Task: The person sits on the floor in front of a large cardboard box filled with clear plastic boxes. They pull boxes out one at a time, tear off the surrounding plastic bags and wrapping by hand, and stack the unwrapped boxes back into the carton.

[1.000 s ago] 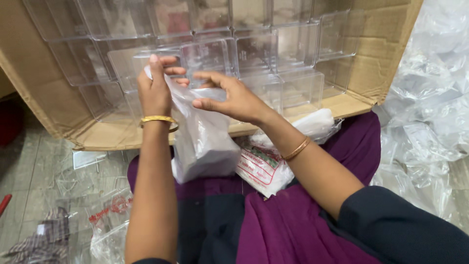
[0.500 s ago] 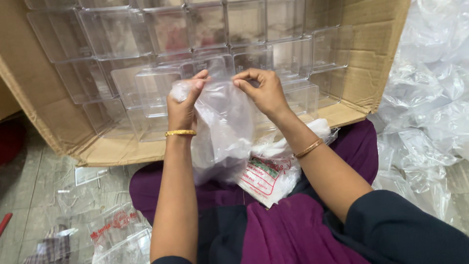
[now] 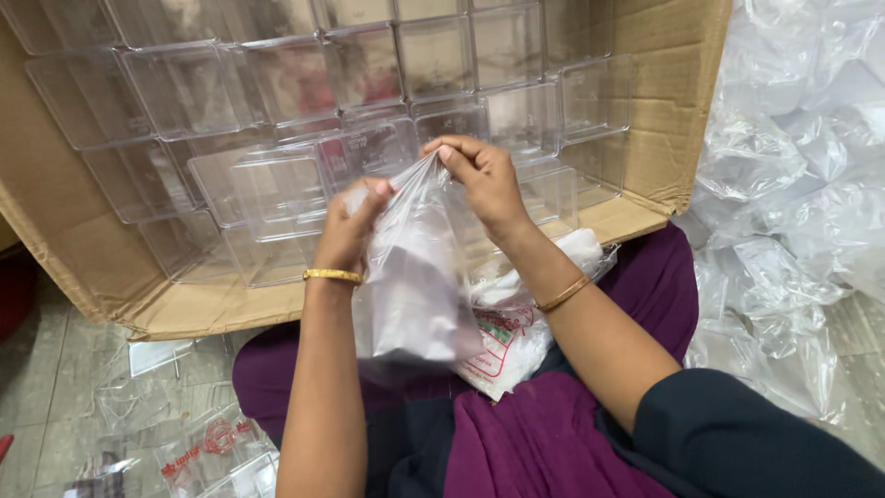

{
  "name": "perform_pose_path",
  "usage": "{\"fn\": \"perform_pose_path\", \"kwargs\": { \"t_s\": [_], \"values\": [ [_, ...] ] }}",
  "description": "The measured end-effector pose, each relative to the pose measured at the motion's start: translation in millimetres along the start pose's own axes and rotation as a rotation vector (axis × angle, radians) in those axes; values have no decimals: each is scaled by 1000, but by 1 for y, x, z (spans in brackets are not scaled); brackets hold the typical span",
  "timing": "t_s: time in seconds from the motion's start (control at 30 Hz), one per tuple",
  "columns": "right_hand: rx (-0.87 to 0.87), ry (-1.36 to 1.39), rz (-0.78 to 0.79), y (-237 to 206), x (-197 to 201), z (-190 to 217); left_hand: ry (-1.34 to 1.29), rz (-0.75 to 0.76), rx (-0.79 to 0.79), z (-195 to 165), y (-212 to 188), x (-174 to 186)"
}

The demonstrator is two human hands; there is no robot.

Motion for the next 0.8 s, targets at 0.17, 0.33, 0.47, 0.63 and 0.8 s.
{"fn": "perform_pose_path", "kwargs": {
  "t_s": [0.17, 0.33, 0.47, 0.63, 0.8],
  "values": [
    [-277, 333, 191, 1, 1, -21, -251, 57, -67, -7, -13, 29],
    [-113, 868, 297, 15, 0, -6, 88, 112, -8, -28, -5, 75],
    [67, 63, 171, 55, -18, -12, 872, -272, -181, -47, 6, 86],
    [393, -942, 58, 58, -45, -23, 1315, -396, -315, -42, 13, 56],
    [371, -874, 97, 43, -41, -1, 1142, -400, -232, -49, 13, 53]
  ]
}}
Point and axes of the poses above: each hand's wrist, its own y-axis towards the middle knuckle, its own x-axis out of the back of the hand, z = x × y, the point moved 5 cm from there along y, towards the middle knuckle, and after that the axes turned 7 degrees about y, right-handed, at the moved point
